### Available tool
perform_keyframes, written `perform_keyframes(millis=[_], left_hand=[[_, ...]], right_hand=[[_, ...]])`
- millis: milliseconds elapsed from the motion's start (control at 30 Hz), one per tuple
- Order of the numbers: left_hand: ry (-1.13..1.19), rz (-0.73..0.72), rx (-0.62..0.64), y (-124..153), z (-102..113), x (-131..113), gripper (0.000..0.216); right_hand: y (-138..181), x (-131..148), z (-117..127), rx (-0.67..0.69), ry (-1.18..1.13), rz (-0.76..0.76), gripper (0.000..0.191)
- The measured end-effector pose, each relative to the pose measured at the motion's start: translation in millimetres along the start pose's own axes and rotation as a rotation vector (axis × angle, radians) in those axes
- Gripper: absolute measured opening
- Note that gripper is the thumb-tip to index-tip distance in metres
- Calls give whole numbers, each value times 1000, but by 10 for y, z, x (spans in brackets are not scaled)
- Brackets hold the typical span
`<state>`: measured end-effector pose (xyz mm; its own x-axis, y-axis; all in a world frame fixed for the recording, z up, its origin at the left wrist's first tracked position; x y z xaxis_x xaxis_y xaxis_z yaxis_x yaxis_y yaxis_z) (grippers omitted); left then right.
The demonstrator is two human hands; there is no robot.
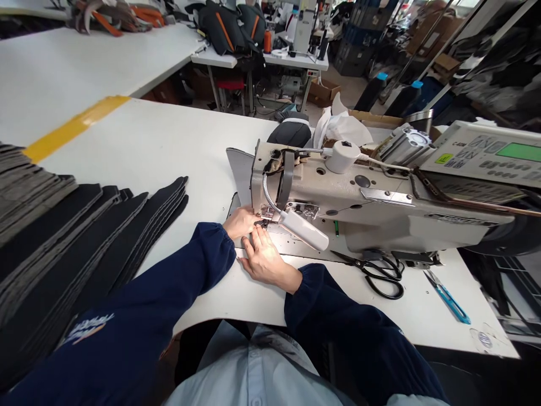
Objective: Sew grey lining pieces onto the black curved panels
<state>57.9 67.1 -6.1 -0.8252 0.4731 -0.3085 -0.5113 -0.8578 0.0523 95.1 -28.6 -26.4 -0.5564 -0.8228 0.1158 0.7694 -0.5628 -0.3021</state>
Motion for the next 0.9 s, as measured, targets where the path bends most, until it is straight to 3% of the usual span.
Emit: perform_keyframes(millis=[200, 300, 467, 600, 733, 900], left_hand=[[-8, -68, 20, -11, -24, -7, 20], [-57, -88, -18, -91, 81, 74, 18], [-143, 35, -148, -180, 342, 433, 60], [-201, 121, -132, -101, 307, 582, 44], [-205, 182, -118, 59, 207, 465, 23], [-181, 300, -76, 320, 210, 273, 23]], right_hand=[[25, 34, 34, -48, 2, 12, 50], [49, 57, 29, -79, 67, 43, 45], [102, -8, -47, -115, 141, 52, 38], [133, -79, -72, -220, 127, 51, 37], [148, -148, -86, -298, 118, 71, 39], [197, -151, -51, -329, 126, 98, 40]])
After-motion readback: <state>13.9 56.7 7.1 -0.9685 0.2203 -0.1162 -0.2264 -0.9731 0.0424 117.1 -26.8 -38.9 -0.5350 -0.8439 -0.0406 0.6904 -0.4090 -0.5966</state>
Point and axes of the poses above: each hand's wrist, its own y-axis away from the middle knuckle, its own z-axis out of the back of the hand, x = y × z, the point moved 7 cm from there along -y, towards the middle knuckle, and after that the axes turned 15 degrees about z, right-handed, at the moved point
